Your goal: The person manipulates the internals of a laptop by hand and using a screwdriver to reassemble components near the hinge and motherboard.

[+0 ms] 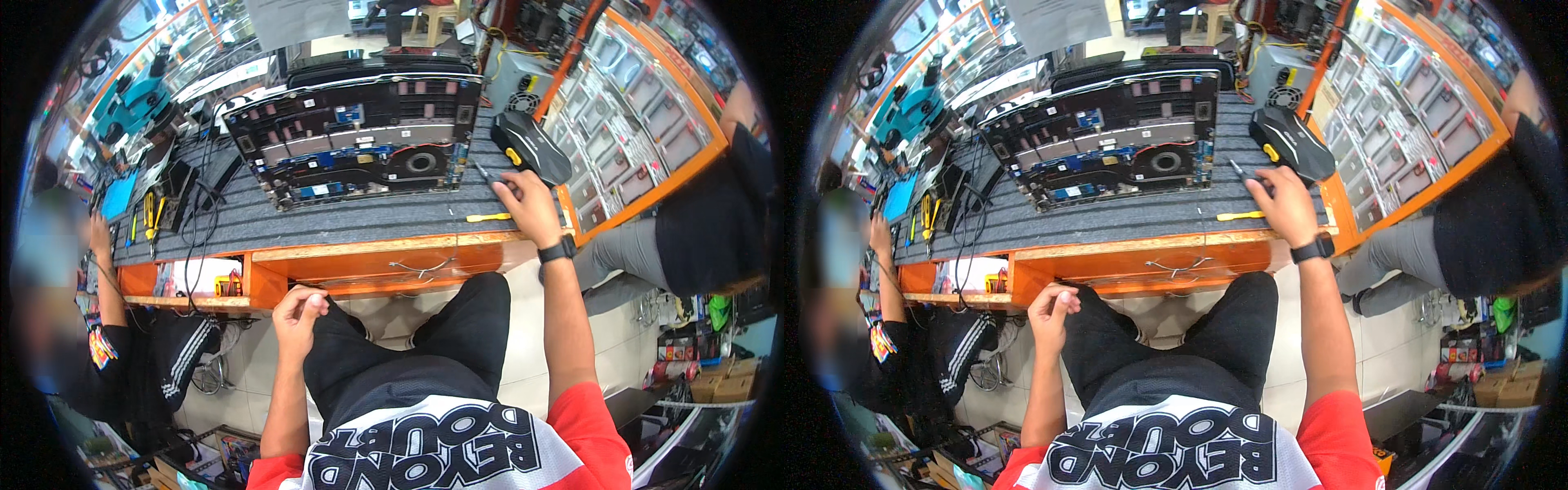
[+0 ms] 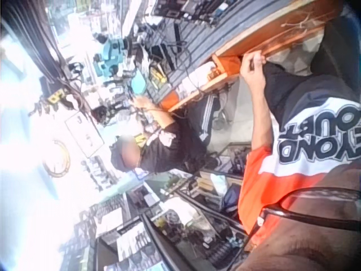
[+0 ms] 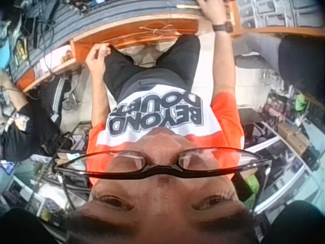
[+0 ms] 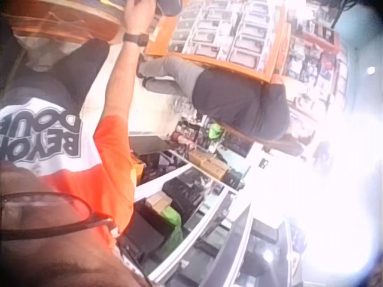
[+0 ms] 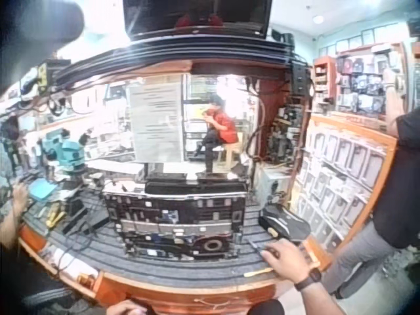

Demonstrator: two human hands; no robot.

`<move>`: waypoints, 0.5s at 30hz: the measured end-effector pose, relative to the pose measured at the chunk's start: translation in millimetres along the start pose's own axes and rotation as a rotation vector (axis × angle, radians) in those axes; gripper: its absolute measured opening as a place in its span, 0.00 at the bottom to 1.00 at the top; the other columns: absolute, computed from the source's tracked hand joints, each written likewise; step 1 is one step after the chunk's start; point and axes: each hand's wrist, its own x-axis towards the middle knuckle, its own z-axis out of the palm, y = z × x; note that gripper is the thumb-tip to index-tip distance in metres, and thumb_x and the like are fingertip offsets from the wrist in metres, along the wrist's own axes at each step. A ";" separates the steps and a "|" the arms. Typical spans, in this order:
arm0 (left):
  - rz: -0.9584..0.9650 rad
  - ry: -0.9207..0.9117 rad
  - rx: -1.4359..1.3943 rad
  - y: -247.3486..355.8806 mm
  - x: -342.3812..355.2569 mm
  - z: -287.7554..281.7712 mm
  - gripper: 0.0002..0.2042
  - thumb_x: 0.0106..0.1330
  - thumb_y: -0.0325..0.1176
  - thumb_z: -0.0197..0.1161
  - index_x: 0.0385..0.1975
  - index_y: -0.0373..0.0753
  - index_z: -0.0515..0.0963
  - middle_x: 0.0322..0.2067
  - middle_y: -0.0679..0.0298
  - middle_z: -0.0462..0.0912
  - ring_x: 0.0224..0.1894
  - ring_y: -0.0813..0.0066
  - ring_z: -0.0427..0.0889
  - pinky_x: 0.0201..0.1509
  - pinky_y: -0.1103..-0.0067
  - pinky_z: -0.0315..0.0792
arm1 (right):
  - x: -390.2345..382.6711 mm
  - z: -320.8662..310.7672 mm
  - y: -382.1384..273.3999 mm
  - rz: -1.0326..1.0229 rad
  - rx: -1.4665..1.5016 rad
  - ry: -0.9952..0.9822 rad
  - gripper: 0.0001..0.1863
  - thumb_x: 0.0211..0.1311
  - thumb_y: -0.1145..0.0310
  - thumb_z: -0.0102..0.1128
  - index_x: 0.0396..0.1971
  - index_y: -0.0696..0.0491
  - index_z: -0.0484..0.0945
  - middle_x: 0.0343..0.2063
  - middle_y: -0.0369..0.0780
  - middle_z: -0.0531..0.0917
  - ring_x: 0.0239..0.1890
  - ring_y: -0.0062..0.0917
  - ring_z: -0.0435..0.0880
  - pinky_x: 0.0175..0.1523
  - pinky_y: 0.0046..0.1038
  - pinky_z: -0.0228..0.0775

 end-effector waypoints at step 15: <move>-0.246 -0.361 0.284 -28.6 2.6 58.7 0.14 0.68 0.36 0.69 0.49 0.36 0.83 0.41 0.62 0.82 0.44 0.74 0.81 0.47 0.78 0.75 | 54.7 21.6 3.9 -0.121 -0.491 -0.117 0.17 0.61 0.57 0.66 0.32 0.58 0.84 0.33 0.50 0.85 0.39 0.48 0.85 0.45 0.45 0.79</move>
